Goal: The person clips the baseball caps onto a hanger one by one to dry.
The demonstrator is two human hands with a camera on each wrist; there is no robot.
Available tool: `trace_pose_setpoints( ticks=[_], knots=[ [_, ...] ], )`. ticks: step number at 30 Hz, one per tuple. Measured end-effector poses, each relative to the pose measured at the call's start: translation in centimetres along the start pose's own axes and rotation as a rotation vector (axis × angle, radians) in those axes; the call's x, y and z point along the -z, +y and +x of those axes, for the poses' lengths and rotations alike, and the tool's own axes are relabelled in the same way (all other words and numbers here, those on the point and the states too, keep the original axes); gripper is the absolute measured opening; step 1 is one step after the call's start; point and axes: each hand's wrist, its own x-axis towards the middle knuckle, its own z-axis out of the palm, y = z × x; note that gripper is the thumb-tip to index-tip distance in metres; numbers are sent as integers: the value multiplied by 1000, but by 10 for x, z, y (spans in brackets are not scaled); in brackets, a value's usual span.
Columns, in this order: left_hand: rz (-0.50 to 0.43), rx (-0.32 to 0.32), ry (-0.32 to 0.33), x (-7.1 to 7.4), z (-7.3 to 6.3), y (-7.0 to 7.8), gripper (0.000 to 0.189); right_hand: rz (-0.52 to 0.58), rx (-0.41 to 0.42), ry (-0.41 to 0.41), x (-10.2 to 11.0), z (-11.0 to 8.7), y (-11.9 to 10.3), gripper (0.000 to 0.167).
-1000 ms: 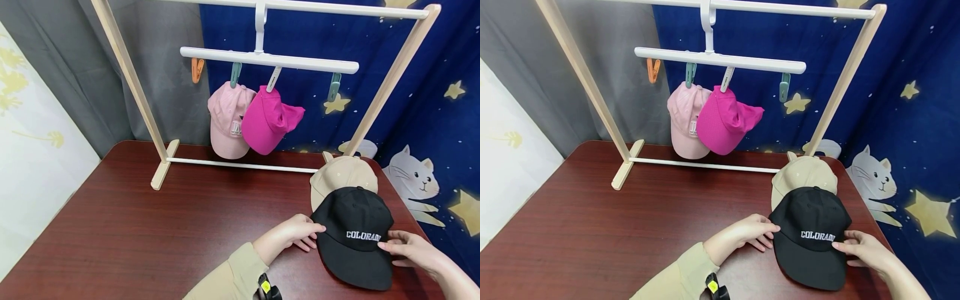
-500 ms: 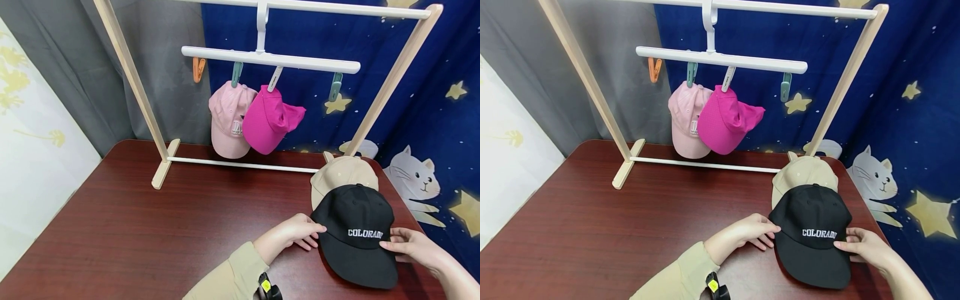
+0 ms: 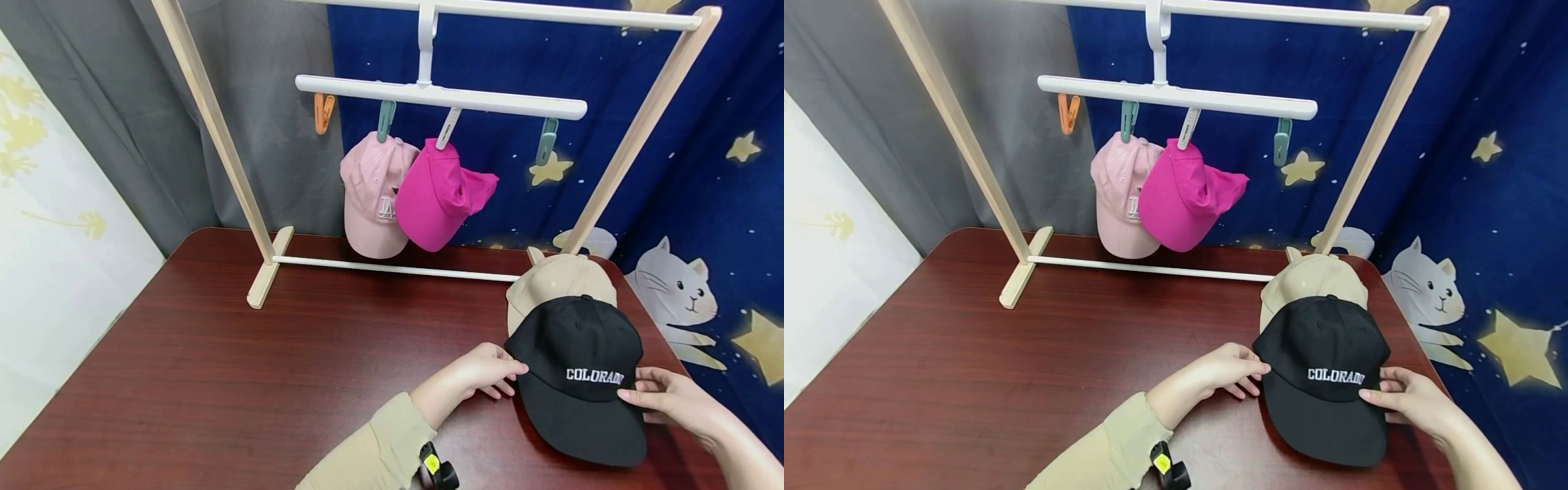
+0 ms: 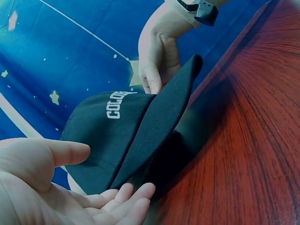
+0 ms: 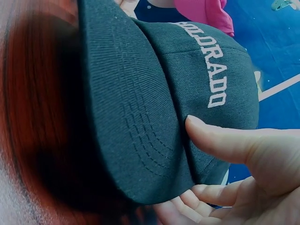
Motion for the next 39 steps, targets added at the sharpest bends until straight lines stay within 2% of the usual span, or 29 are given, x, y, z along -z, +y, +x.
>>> trace_pose_setpoints(
  ticks=[10, 21, 33, 39],
  knots=[
    [-59, -44, -38, 7, 2, 3, 16, -17, 62, 27, -3, -4, -4, 79],
    [-95, -62, -11, 12, 0, 6, 11, -13, 66, 64, -6, -5, -12, 84],
    [-125, -131, 55, 27, -1, 13, 11, -4, 194, 180, -14, -11, -23, 75],
    [-116, -165, 70, 40, -7, 19, 15, 52, 267, 232, -22, -12, -31, 67]
  ],
)
